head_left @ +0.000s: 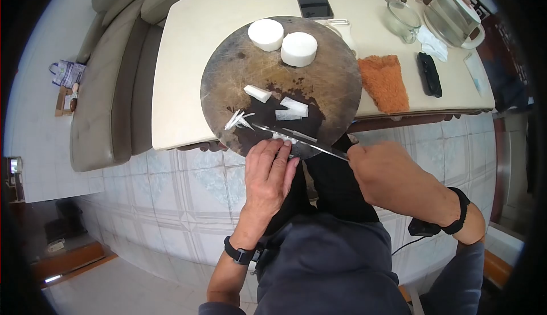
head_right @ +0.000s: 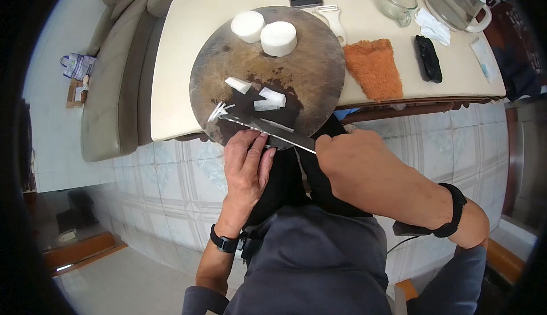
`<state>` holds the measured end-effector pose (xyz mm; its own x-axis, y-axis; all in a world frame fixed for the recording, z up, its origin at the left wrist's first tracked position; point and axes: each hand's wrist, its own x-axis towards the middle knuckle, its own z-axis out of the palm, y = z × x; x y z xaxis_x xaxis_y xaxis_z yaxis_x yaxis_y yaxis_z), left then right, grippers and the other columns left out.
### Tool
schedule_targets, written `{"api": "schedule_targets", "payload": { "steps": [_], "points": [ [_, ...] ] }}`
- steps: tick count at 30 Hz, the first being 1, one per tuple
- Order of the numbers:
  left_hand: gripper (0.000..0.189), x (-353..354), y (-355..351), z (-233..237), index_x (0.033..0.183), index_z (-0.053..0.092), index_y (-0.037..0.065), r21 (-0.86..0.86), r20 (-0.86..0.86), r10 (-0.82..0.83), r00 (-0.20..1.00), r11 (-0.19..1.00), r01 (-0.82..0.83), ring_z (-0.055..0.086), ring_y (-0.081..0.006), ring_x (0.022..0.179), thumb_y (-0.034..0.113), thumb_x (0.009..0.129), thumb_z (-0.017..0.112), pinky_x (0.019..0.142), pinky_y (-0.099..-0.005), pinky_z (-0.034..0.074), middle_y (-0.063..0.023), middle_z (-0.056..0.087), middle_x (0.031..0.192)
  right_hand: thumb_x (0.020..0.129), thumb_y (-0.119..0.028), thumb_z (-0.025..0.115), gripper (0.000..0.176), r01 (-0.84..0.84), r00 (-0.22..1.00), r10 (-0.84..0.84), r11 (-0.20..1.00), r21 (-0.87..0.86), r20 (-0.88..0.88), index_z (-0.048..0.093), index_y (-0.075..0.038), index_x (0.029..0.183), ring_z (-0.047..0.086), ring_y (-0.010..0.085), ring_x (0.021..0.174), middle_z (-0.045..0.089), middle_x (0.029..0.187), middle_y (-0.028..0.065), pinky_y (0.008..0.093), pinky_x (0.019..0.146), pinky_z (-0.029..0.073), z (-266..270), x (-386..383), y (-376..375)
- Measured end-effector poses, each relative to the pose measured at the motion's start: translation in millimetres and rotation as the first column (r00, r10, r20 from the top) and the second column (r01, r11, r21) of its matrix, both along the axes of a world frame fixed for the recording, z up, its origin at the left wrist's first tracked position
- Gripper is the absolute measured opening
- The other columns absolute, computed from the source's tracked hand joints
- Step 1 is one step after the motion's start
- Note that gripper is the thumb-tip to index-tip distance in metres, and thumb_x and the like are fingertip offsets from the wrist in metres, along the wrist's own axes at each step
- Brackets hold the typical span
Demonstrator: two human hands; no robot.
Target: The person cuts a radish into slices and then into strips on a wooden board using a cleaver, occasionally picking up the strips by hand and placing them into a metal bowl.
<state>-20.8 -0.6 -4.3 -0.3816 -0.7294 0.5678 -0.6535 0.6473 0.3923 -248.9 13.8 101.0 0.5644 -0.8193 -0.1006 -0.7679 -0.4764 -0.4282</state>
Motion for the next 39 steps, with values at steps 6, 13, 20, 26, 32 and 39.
{"api": "schedule_targets", "payload": {
  "steps": [6,13,20,26,32,39],
  "points": [
    [0.035,2,0,-4,0.102,0.066,-0.005,-0.007,-0.010,0.005,1.000,1.000,-0.005,0.057,-0.0355,0.101,0.005,0.070,0.079,0.087,-0.0461,0.047,-0.0158,0.060,0.104,0.069,0.003,0.060,0.013,0.009,1.000,-0.010,0.997,0.076,0.022,0.051,0.001,0.078,0.063,0.0361,0.063,0.060,0.065,0.0186,0.0426,0.057,0.048,8,-1,4],
    [0.032,2,2,-2,0.097,0.066,-0.006,0.016,-0.008,0.015,1.000,1.000,-0.015,0.058,-0.0367,0.099,0.004,0.069,0.079,0.086,-0.0471,0.047,-0.0168,0.060,0.101,0.068,0.002,0.062,0.013,-0.059,0.996,0.062,0.997,0.044,-0.060,0.053,0.002,0.077,0.063,0.0330,0.060,0.061,0.066,0.0172,0.0399,0.055,0.049,10,2,2],
    [0.030,1,2,0,0.096,0.067,-0.006,0.006,0.007,0.009,1.000,1.000,-0.009,0.059,-0.0373,0.096,0.002,0.069,0.079,0.087,-0.0471,0.048,-0.0179,0.061,0.098,0.065,0.001,0.062,0.018,-0.108,0.993,0.105,0.992,-0.061,-0.054,0.049,0.000,0.077,0.061,0.0310,0.057,0.056,0.064,0.0127,0.0383,0.051,0.047,-2,18,-2],
    [0.032,1,2,-4,0.099,0.067,-0.007,-0.015,-0.026,0.013,1.000,1.000,-0.014,0.059,-0.0369,0.100,0.003,0.071,0.078,0.087,-0.0458,0.049,-0.0180,0.061,0.103,0.071,0.003,0.059,0.010,0.014,0.999,-0.013,1.000,-0.025,0.035,0.050,0.001,0.075,0.058,0.0357,0.056,0.054,0.060,0.0158,0.0418,0.052,0.045,-8,9,1],
    [0.032,1,2,-5,0.099,0.067,-0.007,-0.013,-0.040,0.017,0.999,1.000,-0.017,0.059,-0.0367,0.099,0.003,0.070,0.079,0.087,-0.0455,0.049,-0.0178,0.061,0.103,0.068,0.002,0.061,0.011,0.023,1.000,-0.023,0.998,0.058,-0.008,0.053,0.002,0.075,0.062,0.0367,0.060,0.060,0.062,0.0183,0.0414,0.056,0.049,2,1,5],
    [0.032,1,2,-4,0.096,0.066,-0.007,-0.003,-0.038,0.011,0.999,1.000,-0.011,0.060,-0.0372,0.095,0.003,0.069,0.080,0.085,-0.0462,0.049,-0.0176,0.061,0.098,0.068,0.003,0.061,0.012,-0.029,0.999,0.030,0.999,0.045,-0.014,0.052,0.002,0.075,0.062,0.0363,0.060,0.060,0.062,0.0188,0.0418,0.057,0.049,8,-2,5]
  ]
}}
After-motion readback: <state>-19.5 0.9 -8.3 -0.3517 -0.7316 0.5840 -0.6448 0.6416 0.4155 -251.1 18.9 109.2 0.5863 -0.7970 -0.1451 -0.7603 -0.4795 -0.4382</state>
